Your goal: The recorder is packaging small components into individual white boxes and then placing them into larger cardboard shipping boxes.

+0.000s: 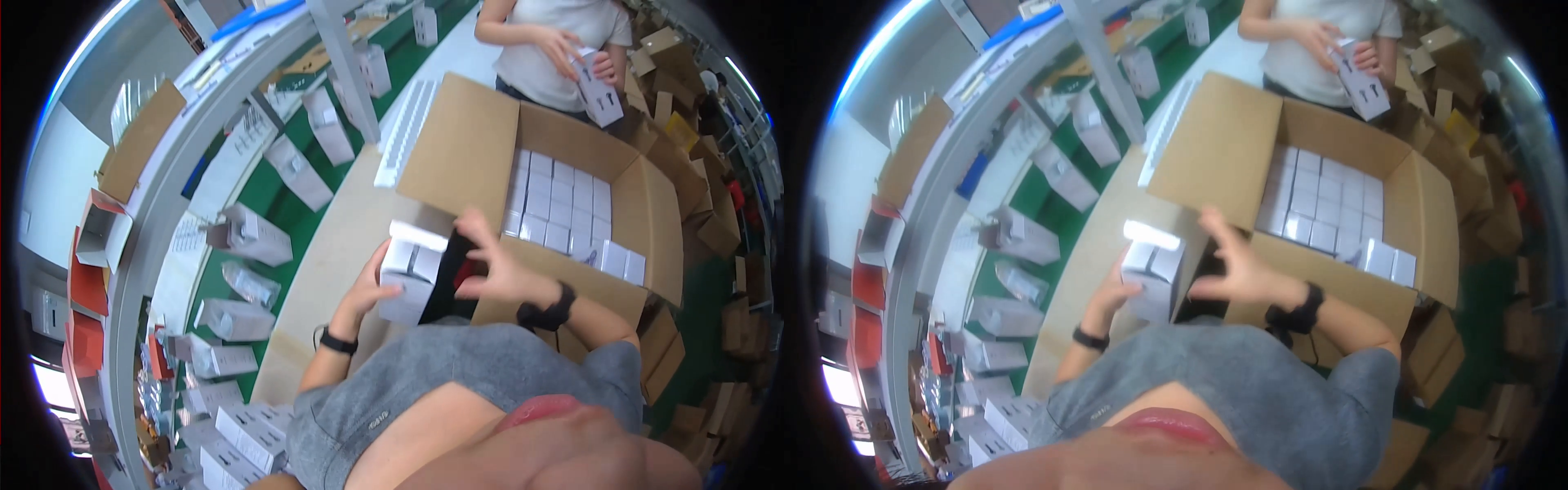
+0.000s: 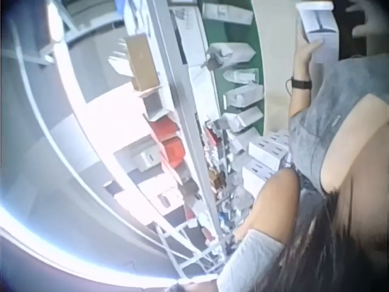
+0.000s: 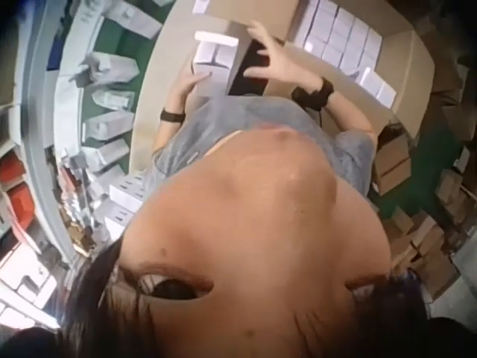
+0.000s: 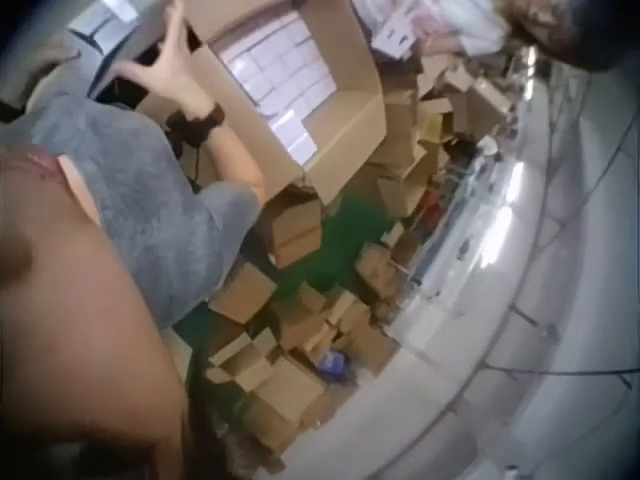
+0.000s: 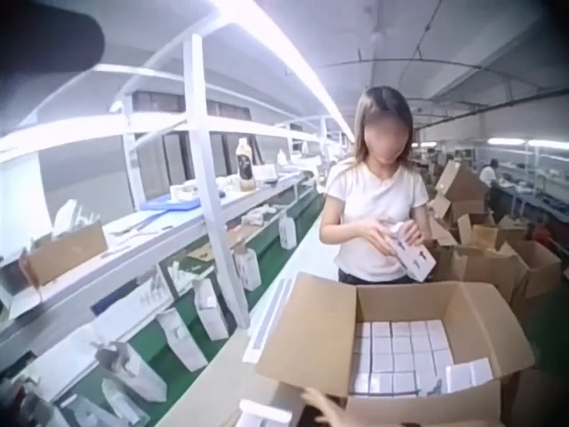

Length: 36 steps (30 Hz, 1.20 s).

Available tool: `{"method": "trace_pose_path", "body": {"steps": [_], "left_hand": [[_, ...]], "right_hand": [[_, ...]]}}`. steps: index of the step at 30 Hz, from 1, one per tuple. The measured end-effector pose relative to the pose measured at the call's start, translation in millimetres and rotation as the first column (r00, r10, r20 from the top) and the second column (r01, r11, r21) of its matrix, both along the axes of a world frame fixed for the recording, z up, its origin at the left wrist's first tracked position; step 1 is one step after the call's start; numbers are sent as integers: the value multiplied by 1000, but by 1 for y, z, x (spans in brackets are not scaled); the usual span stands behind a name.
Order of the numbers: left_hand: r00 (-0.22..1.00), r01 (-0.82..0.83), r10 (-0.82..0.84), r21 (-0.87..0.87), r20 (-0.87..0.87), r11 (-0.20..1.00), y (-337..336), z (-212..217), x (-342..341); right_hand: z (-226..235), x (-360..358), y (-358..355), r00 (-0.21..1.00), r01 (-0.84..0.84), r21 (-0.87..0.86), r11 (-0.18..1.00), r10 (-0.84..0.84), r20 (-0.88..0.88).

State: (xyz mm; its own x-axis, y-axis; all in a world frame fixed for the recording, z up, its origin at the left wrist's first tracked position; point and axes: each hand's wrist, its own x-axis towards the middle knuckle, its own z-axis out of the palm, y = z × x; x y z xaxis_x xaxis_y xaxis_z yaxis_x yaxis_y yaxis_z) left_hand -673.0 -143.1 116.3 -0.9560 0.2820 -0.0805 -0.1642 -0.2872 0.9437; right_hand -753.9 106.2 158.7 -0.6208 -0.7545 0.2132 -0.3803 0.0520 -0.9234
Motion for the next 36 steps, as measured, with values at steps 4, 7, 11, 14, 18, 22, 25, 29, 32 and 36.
{"method": "trace_pose_path", "body": {"steps": [4, 7, 11, 14, 18, 22, 25, 29, 32, 36], "left_hand": [[914, -323, 156, -439, -375, 838, -18, -4, 14], [910, -384, 209, -539, -358, 749, -37, -18, 24], [771, -636, 568, -397, -289, 661, -58, -24, 37], [721, -654, 372, -752, -585, 83, -67, -24, 22], [554, -709, 506, -693, -661, -131, -82, -19, 24], [462, -761, 497, -616, -734, -203, -91, -34, 28], [457, -773, 537, -615, -709, -155, -86, -32, 27], [444, -739, 651, -662, -615, -121, -89, -37, 46], [459, -681, 775, -732, -436, -9, -88, -36, 49], [170, -813, 184, -243, -968, -529, -73, -26, 30]], "right_hand": [[0, -10, -69, 1000, 4, -93, 996, -1, 27], [-19, -34, -121, 981, -29, -121, 992, 52, 186], [-25, -37, -190, 987, -150, -57, 987, 153, 40], [-58, -73, -213, 968, -247, -74, 966, 249, 19], [-31, -44, -189, 765, 27, -146, 989, -114, -634], [-30, -8, -196, 622, -345, 22, 938, 246, -743], [-37, -9, -203, 479, -425, 159, 891, 370, -796], [-42, -28, -189, 371, -370, 240, 898, 379, -847], [-49, -35, -168, 442, -374, 202, 905, 366, -819], [-52, -35, -164, 537, -362, 175, 916, 358, -764]]}}
